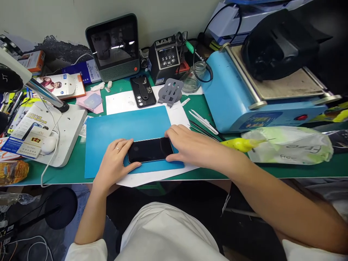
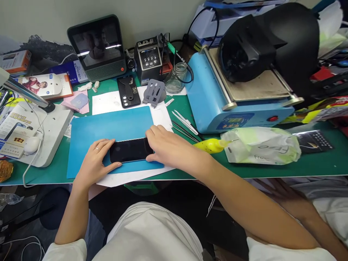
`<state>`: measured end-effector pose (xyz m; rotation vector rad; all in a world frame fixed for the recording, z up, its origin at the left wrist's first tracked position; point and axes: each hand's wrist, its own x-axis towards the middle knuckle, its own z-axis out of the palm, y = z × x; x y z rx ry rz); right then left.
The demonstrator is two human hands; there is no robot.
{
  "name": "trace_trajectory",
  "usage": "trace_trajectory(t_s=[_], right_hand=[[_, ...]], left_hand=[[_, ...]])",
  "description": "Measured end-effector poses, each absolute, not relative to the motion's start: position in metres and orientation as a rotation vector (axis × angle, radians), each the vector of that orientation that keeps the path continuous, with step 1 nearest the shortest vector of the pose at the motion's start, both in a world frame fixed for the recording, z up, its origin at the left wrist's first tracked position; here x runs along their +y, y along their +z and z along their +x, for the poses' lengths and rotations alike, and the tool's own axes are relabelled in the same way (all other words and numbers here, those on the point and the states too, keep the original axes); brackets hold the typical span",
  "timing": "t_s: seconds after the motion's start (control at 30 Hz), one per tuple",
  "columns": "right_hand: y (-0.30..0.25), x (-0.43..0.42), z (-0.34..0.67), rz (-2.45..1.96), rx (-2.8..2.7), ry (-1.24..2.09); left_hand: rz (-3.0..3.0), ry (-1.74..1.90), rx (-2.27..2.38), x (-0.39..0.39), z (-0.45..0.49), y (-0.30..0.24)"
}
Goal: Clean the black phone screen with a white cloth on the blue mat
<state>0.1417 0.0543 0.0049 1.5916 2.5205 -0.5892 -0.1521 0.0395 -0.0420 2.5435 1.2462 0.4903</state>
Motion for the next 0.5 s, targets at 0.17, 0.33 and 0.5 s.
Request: trace_trajectory(t_s=[0.17, 0.33, 0.5], right_hand=[[0.007, 0.0616, 0.1406, 1.616, 2.46, -0.659], [0.0089, 0.0654, 0.141, 1.62, 2.438, -0.739], [0.0083, 0.0607, 0.1402, 1.627, 2.439, -0.709]], left_hand=[[2.541, 0.497, 1.249, 0.0393, -0.1524, -0.0435], [2.552, 0.52, 1.241, 0.0389, -0.1535, -0.0452], [2.548, 0.515, 1.236, 0.0388, -0.154, -0.0448]])
